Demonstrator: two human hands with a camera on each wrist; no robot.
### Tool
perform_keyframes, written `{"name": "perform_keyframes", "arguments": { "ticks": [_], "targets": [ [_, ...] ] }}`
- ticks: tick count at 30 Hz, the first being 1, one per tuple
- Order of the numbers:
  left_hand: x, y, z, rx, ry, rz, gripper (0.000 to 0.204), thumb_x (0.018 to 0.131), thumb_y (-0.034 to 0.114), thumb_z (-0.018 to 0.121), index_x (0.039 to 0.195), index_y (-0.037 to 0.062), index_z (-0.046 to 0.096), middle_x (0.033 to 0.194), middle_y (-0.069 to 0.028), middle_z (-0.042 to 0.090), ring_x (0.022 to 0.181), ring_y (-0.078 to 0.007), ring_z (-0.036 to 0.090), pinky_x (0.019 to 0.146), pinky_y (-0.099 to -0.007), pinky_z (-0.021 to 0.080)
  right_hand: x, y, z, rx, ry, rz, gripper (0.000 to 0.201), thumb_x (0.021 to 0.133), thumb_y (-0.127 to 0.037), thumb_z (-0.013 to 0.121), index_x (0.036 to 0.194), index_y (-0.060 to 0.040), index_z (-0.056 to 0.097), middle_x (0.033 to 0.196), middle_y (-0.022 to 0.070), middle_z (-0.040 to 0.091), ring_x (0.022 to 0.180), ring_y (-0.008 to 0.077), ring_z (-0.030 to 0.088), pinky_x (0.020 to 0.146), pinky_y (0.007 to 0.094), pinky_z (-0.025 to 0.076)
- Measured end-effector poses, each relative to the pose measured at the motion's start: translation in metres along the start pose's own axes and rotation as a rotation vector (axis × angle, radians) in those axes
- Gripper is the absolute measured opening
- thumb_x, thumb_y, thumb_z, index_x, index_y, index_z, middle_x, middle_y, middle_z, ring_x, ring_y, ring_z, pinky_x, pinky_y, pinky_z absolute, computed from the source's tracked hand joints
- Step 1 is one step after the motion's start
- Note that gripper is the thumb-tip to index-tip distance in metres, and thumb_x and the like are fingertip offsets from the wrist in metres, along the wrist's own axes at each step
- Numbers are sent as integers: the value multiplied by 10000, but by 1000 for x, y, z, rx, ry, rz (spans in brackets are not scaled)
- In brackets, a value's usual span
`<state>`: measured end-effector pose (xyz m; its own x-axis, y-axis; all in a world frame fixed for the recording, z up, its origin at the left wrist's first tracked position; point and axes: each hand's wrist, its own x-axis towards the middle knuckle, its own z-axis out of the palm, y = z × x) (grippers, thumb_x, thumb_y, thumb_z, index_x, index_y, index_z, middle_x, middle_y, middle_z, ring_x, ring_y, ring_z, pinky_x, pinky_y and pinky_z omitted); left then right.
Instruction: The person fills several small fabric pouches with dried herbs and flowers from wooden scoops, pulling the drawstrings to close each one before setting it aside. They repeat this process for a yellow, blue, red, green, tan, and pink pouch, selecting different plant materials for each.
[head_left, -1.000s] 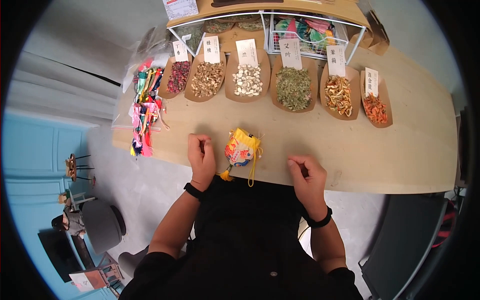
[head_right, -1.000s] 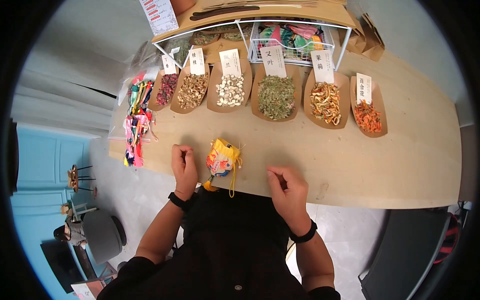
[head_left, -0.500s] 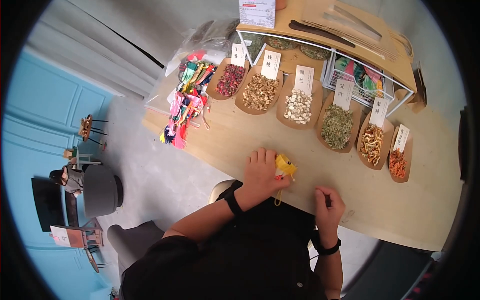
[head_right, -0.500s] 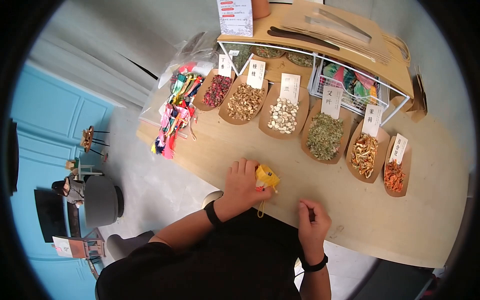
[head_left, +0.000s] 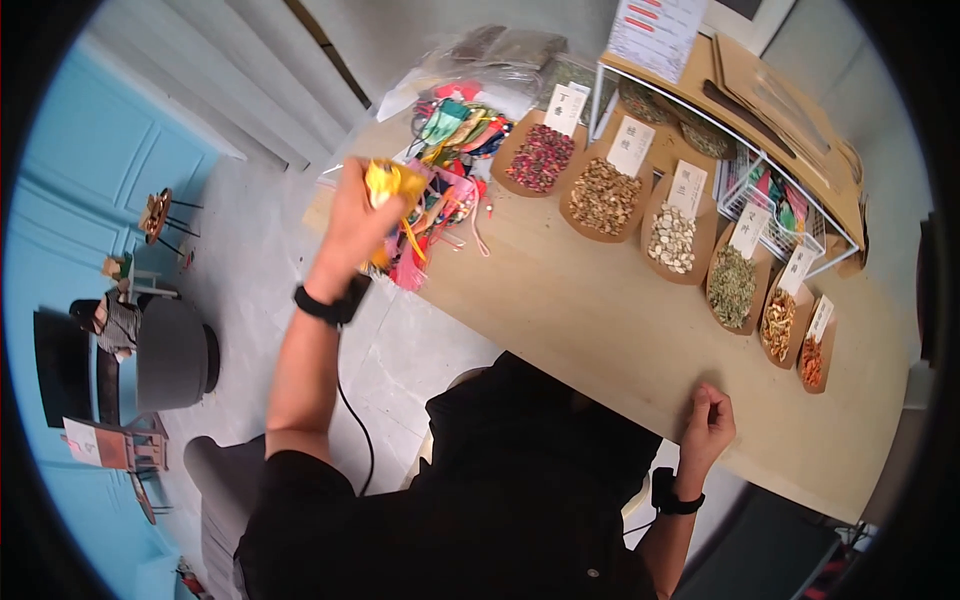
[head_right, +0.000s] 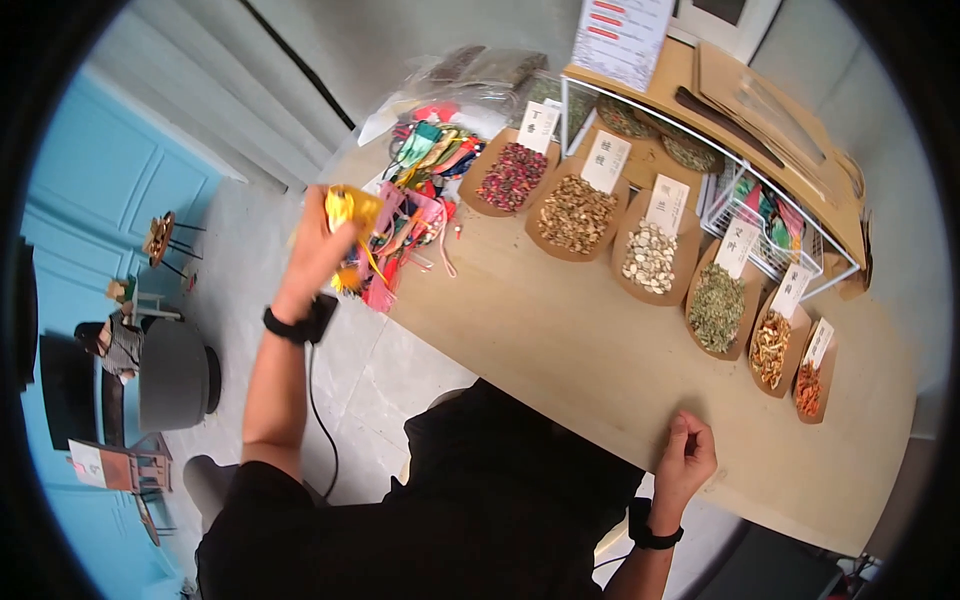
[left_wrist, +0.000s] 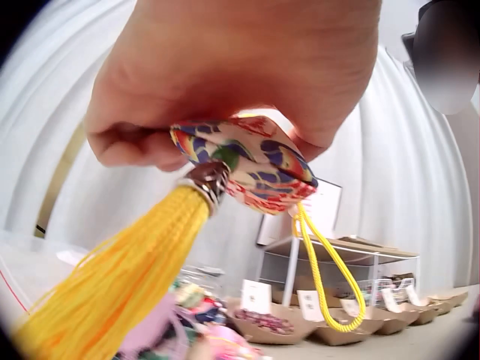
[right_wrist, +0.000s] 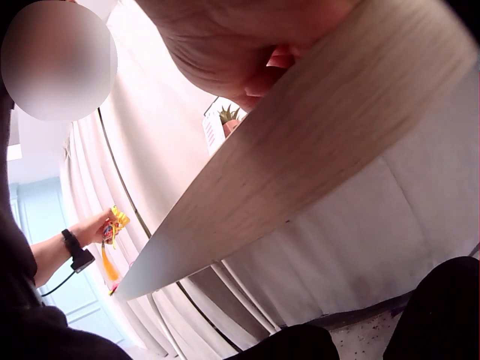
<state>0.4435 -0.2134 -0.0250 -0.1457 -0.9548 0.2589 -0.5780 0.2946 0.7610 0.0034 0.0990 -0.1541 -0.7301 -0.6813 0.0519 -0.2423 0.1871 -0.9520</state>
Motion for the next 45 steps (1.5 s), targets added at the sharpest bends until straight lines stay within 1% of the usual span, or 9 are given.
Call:
{"name": "perform_keyframes", "arguments": {
  "ticks": [6, 7, 11, 19, 22, 29, 36, 42, 45],
  "targets": [
    [65, -81, -14, 44, -193, -102, 540, 888, 333, 676, 1257, -20, 502, 1008, -81, 616, 862, -163, 638, 703, -321, 545, 0, 0, 0, -1, -6, -5, 161, 1041, -163, 691, 1031, -5, 716, 786, -62, 587, 642, 15, 455, 568, 188, 356],
    [76, -122, -1, 32, -182, -71, 672, 865, 460, 722, 1238, -69, 540, 1084, -192, 657, 991, -317, 678, 867, -418, 549, -1, -1, 1, -6, 3, -6, 161, 1041, -162, 691, 1030, -4, 716, 788, -61, 589, 642, 15, 454, 569, 188, 356],
    [64, -131, 36, 431, -39, -47, 781, 918, 666, 603, 1332, 4, 561, 1332, -296, 547, 1280, -486, 508, 1087, -557, 398, -1, 6, 1, -22, 48, -53, 160, 1041, -161, 692, 1032, -4, 718, 795, -60, 591, 661, 16, 463, 585, 185, 366],
    [79, -142, 22, 644, 245, 254, 518, 1016, 501, 486, 1105, 8, 618, 1102, -253, 656, 1099, -443, 614, 934, -531, 486, -2, 7, 0, -36, 41, -38, 157, 1040, -145, 690, 1028, 8, 721, 821, -55, 610, 712, 22, 495, 639, 188, 407],
    [76, -95, 20, 497, 201, -163, 506, 1019, 457, 465, 1039, -22, 626, 1021, -303, 687, 1009, -478, 648, 914, -533, 503, -2, 11, -1, -51, 26, -94, 148, 1036, -135, 691, 1027, 9, 723, 819, -53, 610, 713, 22, 494, 635, 190, 407],
    [90, -147, 44, 156, -246, -281, 609, 1033, 471, 452, 1228, -69, 655, 1111, -296, 713, 1118, -363, 679, 1011, -431, 482, -5, 1, 4, -82, 69, -107, 140, 1026, -124, 697, 1004, 10, 730, 826, -34, 615, 704, 33, 508, 622, 208, 425],
    [74, -120, 44, 162, -291, -217, 566, 1082, 425, 334, 1156, -57, 621, 1104, -191, 676, 1046, -248, 608, 969, -382, 458, -7, -4, 5, -172, 105, -197, 98, 1000, -89, 709, 991, 5, 737, 816, 18, 646, 683, 62, 536, 614, 229, 453],
    [47, -73, 21, 117, 71, 186, 167, 1018, 147, 576, 1050, -6, 634, 869, -69, 646, 773, -124, 595, 689, -302, 480, -7, -11, 8, -153, 101, -238, 90, 993, -78, 705, 977, 4, 740, 808, 32, 656, 675, 79, 554, 602, 243, 460],
    [3, -20, 33, -16, 66, 150, 174, 998, 67, 589, 1161, 18, 624, 877, -28, 629, 784, -111, 574, 735, -276, 472, -4, -4, 5, -230, 120, -311, 51, 956, -69, 723, 982, -32, 747, 805, 94, 670, 658, 166, 600, 601, 298, 488]
  ]
}}
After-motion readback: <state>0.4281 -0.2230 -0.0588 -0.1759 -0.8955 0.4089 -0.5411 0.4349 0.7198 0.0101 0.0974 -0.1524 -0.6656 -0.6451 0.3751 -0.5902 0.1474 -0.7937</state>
